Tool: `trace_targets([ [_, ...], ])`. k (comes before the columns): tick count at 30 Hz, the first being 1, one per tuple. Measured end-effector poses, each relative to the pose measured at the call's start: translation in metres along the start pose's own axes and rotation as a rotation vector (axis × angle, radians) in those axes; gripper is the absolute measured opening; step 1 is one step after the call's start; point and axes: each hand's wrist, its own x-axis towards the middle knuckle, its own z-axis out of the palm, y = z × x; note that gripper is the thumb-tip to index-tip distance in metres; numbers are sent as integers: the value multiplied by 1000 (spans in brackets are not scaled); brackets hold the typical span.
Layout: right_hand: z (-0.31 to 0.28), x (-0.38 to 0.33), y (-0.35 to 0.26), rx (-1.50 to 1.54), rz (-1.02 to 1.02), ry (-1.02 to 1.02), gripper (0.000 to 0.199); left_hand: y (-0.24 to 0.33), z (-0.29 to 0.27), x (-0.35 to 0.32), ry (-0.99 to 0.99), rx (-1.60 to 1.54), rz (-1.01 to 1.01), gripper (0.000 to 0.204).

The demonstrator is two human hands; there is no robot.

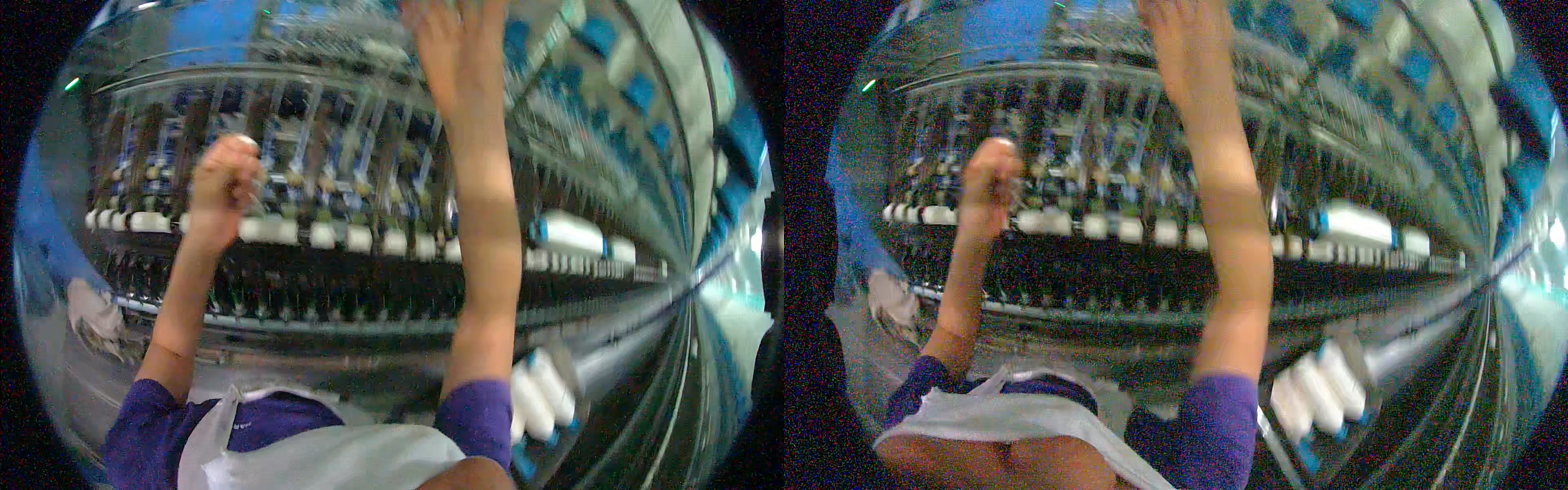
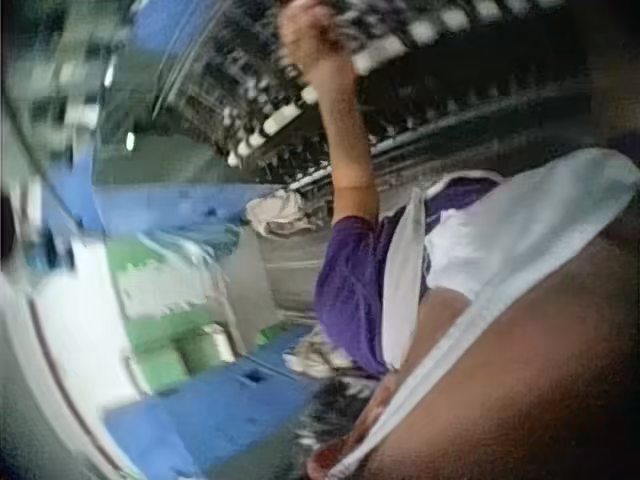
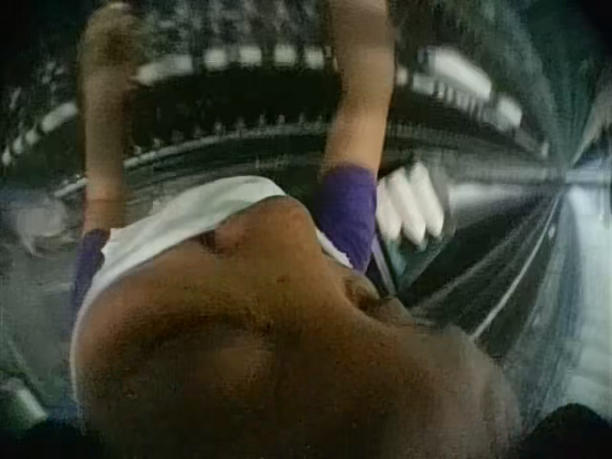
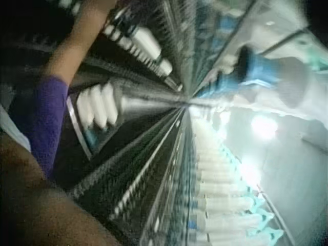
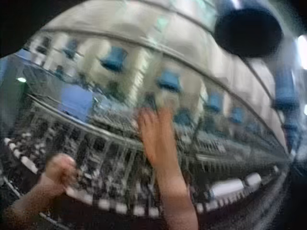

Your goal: The person carries a metal tray of white yarn cones to a spinning machine, then repeatedly picks up cones and places them onto the machine's spindles. The person also threads yarn through guides and adjusts small green components on the machine.

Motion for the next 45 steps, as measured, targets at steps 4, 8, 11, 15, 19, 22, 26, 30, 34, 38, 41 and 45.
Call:
trace_targets([
  [4, -17, -42, -5, -428, -289, 34, 51, 12, 12, -44, 259, 121, 102, 21],
  [8, -20, -130, 3, -775, -179, 2, 48, -4, 31, -98, -235, 498, -130, 18],
  [11, -15, -164, -3, -1008, 30, -255, 47, -57, 67, -119, -1022, 641, -165, 14],
  [15, -9, -153, -23, -1236, 459, -736, 44, -176, 107, -178, -1232, 521, -30, 23],
  [19, -47, -184, -62, -1230, 643, -767, 42, -297, 117, -259, -1610, 845, -100, 27],
  [22, -124, -301, -129, -1200, -31, -243, 28, -351, 125, -315, -1658, 866, 448, 32],
  [26, -276, -557, -286, -1563, 961, 727, 46, -390, 169, -384, -1959, 818, -168, 34],
  [30, -377, -786, -427, -1948, 1573, 822, 74, -408, 205, -444, -1708, 861, -27, 44],
  [34, -428, -880, -464, -2145, 1841, 392, 77, -427, 226, -483, -2093, 847, -303, 48],
  [38, -464, -886, -474, -1839, 2127, 187, 78, -427, 248, -487, -2002, 830, -327, 39],
  [41, -459, -875, -476, -1498, 2303, 194, 80, -418, 271, -474, -1769, 811, 7, 35],
  [45, -404, -835, -450, -1112, 1982, 315, 60, -419, 305, -450, -1775, 672, -447, 33],
])
